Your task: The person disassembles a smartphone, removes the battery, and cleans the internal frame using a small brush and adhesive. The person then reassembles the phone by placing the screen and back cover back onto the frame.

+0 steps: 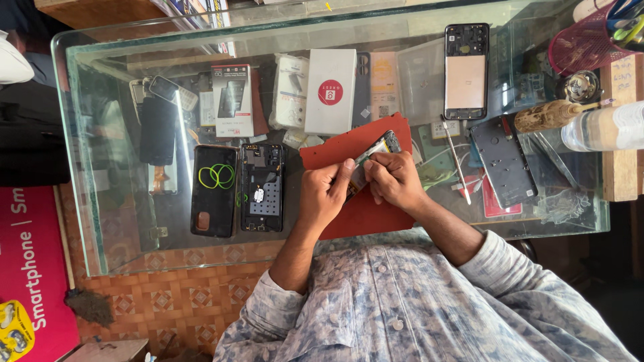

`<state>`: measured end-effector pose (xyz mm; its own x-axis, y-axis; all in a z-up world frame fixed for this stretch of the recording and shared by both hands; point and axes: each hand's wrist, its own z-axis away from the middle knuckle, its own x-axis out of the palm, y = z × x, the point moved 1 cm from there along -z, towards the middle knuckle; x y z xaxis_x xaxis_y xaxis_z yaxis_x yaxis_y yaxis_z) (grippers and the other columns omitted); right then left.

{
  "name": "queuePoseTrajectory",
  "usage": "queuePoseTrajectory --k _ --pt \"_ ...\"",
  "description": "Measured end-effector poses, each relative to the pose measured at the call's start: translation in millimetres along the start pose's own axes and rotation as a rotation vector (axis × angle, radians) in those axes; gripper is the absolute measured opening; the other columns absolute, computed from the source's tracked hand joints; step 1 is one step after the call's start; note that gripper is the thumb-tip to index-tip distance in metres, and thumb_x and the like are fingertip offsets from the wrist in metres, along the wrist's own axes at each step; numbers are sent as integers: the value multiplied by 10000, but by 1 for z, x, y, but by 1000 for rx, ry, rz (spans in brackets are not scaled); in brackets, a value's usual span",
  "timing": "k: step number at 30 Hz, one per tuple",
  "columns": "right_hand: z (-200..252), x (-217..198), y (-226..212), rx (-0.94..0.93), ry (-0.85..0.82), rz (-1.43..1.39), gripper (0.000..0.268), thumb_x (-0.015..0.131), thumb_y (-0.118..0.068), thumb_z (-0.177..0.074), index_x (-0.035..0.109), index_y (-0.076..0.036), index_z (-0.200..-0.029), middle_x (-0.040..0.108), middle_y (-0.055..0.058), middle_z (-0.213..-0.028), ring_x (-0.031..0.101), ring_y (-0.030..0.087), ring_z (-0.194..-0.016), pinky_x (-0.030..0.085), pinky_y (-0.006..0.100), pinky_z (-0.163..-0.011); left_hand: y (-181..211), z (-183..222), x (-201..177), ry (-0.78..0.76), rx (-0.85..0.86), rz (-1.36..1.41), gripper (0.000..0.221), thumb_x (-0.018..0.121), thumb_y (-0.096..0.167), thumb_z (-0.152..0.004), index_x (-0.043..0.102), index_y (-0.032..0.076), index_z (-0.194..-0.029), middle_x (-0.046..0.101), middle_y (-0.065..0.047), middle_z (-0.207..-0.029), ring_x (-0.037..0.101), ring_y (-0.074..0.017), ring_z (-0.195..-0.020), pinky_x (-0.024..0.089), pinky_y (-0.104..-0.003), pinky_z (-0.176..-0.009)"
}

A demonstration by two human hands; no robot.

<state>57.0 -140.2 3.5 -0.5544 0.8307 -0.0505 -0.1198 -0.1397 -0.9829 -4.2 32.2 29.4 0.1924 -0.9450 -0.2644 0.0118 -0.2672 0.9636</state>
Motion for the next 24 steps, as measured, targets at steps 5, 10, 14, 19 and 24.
queuePoseTrajectory --k 5,10,14,19,24 --pt "-1 3 -1 -11 14 19 398 510 -135 -1039 530 -13 -661 551 34 -454 578 122 -364 431 276 -374 -5 0 1 30 39 14 422 603 238 -1078 633 -7 -735 472 -46 -514 415 -82 -465 338 -325 -446" --pt "-1 3 -1 -6 16 25 408 511 -150 -1045 537 -11 -662 549 30 -452 574 118 -360 429 275 -361 -9 0 1 23 19 36 437 605 237 -1070 614 1 -702 471 -23 -497 413 -69 -457 315 -315 -435" --pt "0 2 4 -10 24 14 409 507 -153 -1048 530 -16 -663 535 28 -451 561 113 -360 417 275 -359 -16 1 2 15 17 50 470 603 253 -1079 581 4 -681 447 -5 -499 395 -56 -466 300 -308 -439" --pt "9 0 18 -144 40 -169 458 504 -129 -1077 408 -47 -638 509 23 -509 536 113 -416 422 282 -400 -29 -6 1 88 -58 29 508 614 279 -1079 553 -10 -665 382 5 -502 336 -43 -501 269 -309 -445" --pt "7 0 14 -56 45 -68 429 500 -114 -1036 464 -23 -618 536 27 -492 575 141 -412 437 286 -403 -32 -6 3 87 -66 49 488 611 293 -1067 586 -7 -682 407 27 -501 362 -24 -507 288 -308 -436"
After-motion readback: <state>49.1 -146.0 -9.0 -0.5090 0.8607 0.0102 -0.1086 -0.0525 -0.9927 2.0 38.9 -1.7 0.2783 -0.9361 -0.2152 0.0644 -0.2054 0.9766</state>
